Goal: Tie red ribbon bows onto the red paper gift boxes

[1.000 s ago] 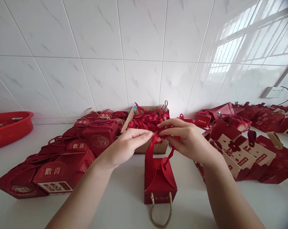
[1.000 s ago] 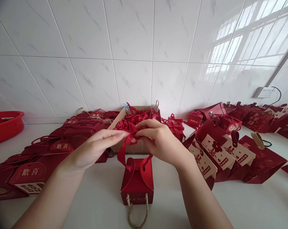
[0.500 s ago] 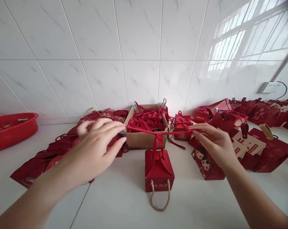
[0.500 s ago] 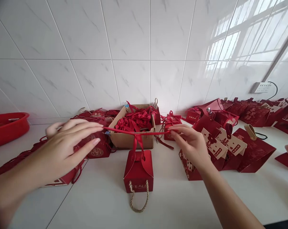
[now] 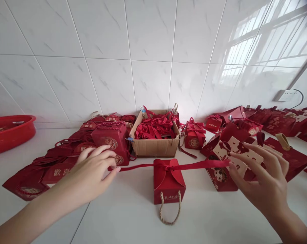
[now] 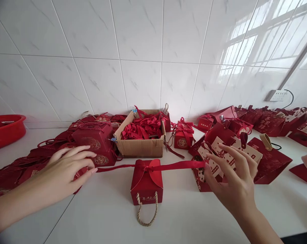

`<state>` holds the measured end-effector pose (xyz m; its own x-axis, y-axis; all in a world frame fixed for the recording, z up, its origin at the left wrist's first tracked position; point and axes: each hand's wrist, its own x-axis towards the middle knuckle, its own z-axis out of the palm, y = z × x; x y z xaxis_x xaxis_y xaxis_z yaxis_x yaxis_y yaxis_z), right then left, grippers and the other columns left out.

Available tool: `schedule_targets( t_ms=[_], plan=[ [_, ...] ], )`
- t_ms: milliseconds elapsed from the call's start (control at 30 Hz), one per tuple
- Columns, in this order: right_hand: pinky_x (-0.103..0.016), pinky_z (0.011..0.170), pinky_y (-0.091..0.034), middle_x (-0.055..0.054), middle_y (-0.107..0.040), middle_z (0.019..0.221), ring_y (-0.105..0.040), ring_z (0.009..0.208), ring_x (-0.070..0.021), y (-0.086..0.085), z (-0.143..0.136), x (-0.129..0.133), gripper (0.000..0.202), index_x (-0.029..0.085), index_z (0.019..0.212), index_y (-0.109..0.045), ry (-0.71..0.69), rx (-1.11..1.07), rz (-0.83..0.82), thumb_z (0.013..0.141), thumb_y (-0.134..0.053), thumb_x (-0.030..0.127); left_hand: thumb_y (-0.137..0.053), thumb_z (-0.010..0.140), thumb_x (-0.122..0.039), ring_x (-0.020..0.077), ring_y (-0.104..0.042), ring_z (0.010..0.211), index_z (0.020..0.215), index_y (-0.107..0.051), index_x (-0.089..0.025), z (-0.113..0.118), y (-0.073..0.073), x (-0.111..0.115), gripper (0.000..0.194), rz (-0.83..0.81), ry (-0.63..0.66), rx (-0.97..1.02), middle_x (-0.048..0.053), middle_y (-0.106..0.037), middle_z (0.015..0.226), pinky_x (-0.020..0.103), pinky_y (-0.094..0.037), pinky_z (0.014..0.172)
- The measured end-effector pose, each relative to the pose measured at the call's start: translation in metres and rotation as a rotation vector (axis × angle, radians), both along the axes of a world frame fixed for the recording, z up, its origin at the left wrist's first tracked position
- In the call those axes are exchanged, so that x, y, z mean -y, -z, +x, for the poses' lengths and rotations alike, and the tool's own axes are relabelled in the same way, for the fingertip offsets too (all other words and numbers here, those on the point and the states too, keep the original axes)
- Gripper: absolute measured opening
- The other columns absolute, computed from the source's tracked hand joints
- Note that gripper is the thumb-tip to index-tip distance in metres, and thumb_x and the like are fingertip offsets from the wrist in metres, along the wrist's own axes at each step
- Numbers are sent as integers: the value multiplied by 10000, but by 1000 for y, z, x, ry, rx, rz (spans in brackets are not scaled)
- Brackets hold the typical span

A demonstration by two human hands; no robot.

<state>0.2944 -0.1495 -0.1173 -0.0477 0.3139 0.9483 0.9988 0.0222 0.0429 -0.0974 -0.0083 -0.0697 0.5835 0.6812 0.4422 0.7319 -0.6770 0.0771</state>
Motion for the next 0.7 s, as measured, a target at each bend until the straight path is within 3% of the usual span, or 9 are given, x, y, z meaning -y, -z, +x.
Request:
schedule_targets(
  t_ms=[67,167,267,367,433,567,700],
  plan=[
    [-456,888,-453,-131,-601,1091,-582,996,-296,-7,-16,-5,235,195,969,-636,-198,-21,-39,762,-648,86,-540,822,-377,289,-466,1197,751,-647,-253,23,-2,5,178,-93,52,5,30,-646,1105,419,-346,970],
    [-285,715,-506,-77,-630,924,-617,827,-174,-10,-39,-22,267,185,1015,-588,-560,-45,-236,803,-555,27,-498,864,-383,215,-547,1089,878,-622,-243,58,9,9,187,-325,149,197,37,-600,1152,331,-422,922],
    [-251,610,-479,-61,-626,848,-592,723,-146,-5,-51,-43,66,168,929,-574,-613,-215,-555,874,-540,185,-537,850,-366,187,-559,1037,968,-565,-226,81,33,7,185,-438,192,398,42,-593,1099,302,-432,909],
    [-231,515,-402,-27,-597,698,-529,616,-127,0,-51,-57,274,167,719,-543,-608,-371,-1022,872,-556,393,-592,816,-381,196,-527,1055,1005,-494,-219,88,54,5,267,-549,169,480,46,-565,1059,329,-406,940],
    [-224,498,-362,-9,-576,629,-490,579,-114,1,-49,-61,351,164,646,-528,-657,-408,-1235,847,-577,448,-601,809,-404,194,-526,1023,992,-461,-221,87,63,4,294,-657,155,506,42,-546,1040,327,-416,896],
    [-224,549,-367,-2,-565,644,-471,606,-106,-4,-50,-62,331,157,654,-538,-759,-512,-1282,871,-545,406,-627,780,-460,160,-514,844,941,-449,-215,87,68,5,343,-831,163,544,2,-508,903,274,-414,739],
    [-222,551,-347,6,-518,645,-430,596,-93,-9,-51,-70,315,148,673,-519,-958,-712,-1347,884,-529,381,-586,799,-501,135,-450,713,740,-478,-184,89,67,6,340,-974,213,539,-29,-463,734,255,-362,674]
  ],
)
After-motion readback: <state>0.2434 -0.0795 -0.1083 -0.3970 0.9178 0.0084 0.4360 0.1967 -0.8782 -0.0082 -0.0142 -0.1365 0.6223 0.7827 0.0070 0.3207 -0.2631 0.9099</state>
